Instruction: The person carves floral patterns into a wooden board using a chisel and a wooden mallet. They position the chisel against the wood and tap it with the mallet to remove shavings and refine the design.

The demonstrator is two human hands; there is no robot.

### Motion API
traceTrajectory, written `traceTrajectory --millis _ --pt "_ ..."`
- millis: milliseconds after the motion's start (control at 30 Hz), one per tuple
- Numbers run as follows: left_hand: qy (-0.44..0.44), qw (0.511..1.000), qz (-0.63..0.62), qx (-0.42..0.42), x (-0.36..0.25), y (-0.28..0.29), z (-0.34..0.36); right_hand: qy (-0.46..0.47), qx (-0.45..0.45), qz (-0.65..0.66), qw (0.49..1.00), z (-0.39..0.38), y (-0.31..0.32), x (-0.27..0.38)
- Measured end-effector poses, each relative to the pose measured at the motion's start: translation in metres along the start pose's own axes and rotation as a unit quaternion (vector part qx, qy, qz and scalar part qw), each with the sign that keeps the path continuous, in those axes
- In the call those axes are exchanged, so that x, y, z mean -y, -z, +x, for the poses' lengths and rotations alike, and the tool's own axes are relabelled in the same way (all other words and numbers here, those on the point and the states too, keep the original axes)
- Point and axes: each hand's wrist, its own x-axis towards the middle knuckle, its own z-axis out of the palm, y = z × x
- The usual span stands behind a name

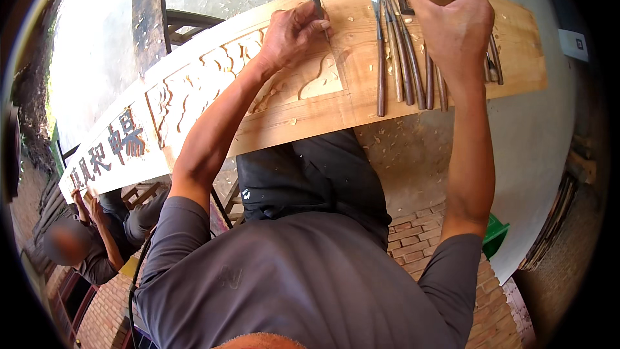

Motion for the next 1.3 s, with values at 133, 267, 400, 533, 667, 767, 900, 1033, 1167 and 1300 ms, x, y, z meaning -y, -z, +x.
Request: traceTrajectory --millis 133,267,400,533,667,767,900,1033,1167,1300 --pt "-0.102 0.986 0.132 -0.030 -0.002 -0.007 -0.004 0.028 -0.021 0.038 0.999 -0.014 -0.010 -0.015" --pt "-0.148 0.975 0.156 -0.053 0.005 -0.013 -0.008 0.126 0.147 -0.300 0.934 -0.020 -0.015 -0.010" --pt "-0.049 0.996 0.048 -0.050 0.007 -0.008 0.001 0.151 0.020 -0.119 0.981 -0.015 -0.011 -0.003" --pt "-0.043 0.989 -0.129 -0.053 0.016 -0.010 0.000 0.058 0.037 -0.016 0.997 -0.015 -0.007 -0.005" --pt "-0.048 0.990 0.134 0.003 -0.001 -0.012 -0.008 0.184 0.127 -0.350 0.910 -0.025 -0.017 -0.005" --pt "-0.061 0.969 0.240 0.018 -0.004 -0.010 -0.010 0.223 0.110 -0.311 0.917 -0.016 -0.011 0.001" --pt "-0.011 1.000 0.007 -0.017 0.001 -0.008 -0.005 0.114 0.018 -0.042 0.992 -0.012 -0.017 0.009" --pt "-0.074 0.994 0.052 -0.053 0.000 -0.010 -0.007 0.004 0.022 0.119 0.993 -0.022 -0.015 0.004" --pt "-0.122 0.964 0.235 0.007 0.002 -0.014 -0.013 0.118 0.160 -0.319 0.927 -0.031 -0.019 -0.011" --pt "-0.030 0.993 0.115 -0.015 -0.008 -0.009 -0.010 0.175 0.094 -0.317 0.928 -0.025 -0.006 -0.007"
